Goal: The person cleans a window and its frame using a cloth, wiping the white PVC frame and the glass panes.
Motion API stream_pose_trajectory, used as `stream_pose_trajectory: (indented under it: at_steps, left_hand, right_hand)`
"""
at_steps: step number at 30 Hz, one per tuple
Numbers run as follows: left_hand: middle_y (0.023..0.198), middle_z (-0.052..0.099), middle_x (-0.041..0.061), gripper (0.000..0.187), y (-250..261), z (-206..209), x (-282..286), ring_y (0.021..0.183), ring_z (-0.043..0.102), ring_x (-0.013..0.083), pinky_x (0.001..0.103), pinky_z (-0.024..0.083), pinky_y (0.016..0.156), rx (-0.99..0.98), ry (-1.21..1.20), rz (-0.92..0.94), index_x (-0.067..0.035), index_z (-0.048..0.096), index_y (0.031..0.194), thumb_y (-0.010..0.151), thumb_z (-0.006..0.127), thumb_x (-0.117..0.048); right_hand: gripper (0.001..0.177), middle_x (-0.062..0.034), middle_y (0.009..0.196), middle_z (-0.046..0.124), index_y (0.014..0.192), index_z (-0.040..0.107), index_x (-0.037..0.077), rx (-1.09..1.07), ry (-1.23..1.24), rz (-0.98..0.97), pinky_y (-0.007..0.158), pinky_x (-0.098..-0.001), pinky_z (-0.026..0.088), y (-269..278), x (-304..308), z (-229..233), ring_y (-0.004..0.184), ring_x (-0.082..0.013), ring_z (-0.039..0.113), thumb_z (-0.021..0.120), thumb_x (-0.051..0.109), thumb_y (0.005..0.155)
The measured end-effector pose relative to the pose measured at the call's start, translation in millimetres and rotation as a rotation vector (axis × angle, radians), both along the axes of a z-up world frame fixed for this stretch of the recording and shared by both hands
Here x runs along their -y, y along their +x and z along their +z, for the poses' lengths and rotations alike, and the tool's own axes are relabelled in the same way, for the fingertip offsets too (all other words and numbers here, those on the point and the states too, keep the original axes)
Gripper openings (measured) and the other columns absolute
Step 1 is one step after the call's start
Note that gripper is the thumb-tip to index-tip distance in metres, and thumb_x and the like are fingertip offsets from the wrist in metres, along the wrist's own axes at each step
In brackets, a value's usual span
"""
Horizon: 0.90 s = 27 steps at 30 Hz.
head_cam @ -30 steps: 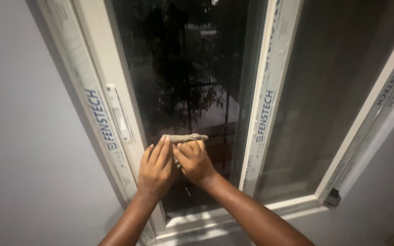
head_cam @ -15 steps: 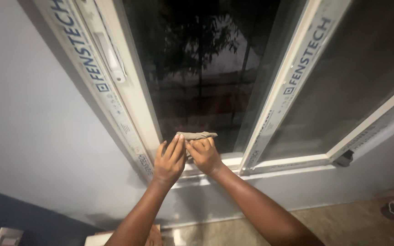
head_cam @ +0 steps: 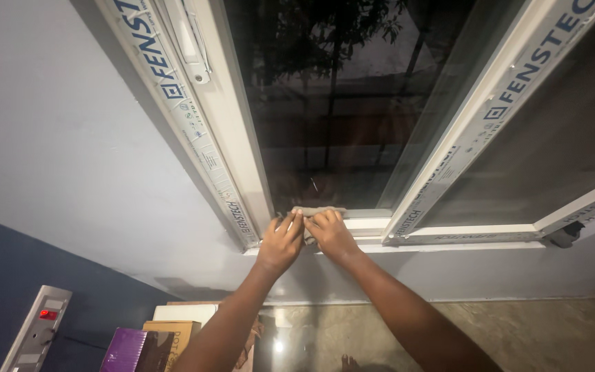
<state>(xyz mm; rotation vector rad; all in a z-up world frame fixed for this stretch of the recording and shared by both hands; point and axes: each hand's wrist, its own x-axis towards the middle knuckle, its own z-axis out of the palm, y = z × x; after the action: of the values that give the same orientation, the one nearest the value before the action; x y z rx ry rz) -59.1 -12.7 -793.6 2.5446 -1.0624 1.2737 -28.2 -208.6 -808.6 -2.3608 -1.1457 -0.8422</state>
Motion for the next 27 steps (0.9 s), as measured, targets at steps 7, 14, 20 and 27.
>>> stream_pose_trajectory:
  at_steps: [7, 14, 20, 27]
  left_hand:
    - [0.131, 0.063, 0.024, 0.039, 3, -32, 4, 0.121, 0.061, 0.0341, 0.046, 0.048, 0.099, -0.102, -0.019, 0.011, 0.01, 0.066, 0.113, 0.079, 0.068, -0.009]
    - [0.114, 0.064, 0.026, 0.036, -2, -8, 16, 0.1, 0.061, 0.0383, 0.048, 0.047, 0.09, -0.392, -0.124, -0.015, 0.005, 0.061, 0.101, 0.074, 0.073, -0.016]
    - [0.105, 0.066, 0.019, 0.027, -7, -12, 19, 0.097, 0.063, 0.0335, 0.046, 0.047, 0.085, -0.306, -0.037, 0.036, -0.001, 0.059, 0.1, 0.075, 0.066, -0.011]
    - [0.084, 0.066, 0.01, 0.012, -21, 55, 30, 0.083, 0.065, 0.0299, 0.044, 0.048, 0.074, -0.341, -0.076, -0.053, -0.005, 0.059, 0.092, 0.081, 0.062, -0.007]
  right_hand:
    - [0.05, -0.0097, 0.103, 0.061, 0.114, 0.074, 0.004, -0.207, 0.112, -0.071, 0.09, -0.0426, 0.047, -12, -9, -5, 0.101, -0.0324, 0.054, 0.069, -0.008, 0.066]
    - [0.032, -0.0089, 0.099, 0.061, 0.097, 0.075, 0.004, -0.493, 0.156, -0.082, 0.089, -0.0404, 0.049, -13, -6, 18, 0.101, -0.0304, 0.055, 0.064, -0.013, 0.072]
    - [0.03, -0.0105, 0.097, 0.066, 0.094, 0.077, 0.005, -0.543, 0.136, -0.046, 0.088, -0.041, 0.049, -2, 2, 13, 0.098, -0.0324, 0.06, 0.068, -0.008, 0.069]
    - [0.02, -0.0089, 0.1, 0.069, 0.094, 0.076, 0.004, -0.635, -0.039, -0.008, 0.089, -0.0387, 0.052, -22, 26, 117, 0.102, -0.0286, 0.063, 0.071, 0.0, 0.075]
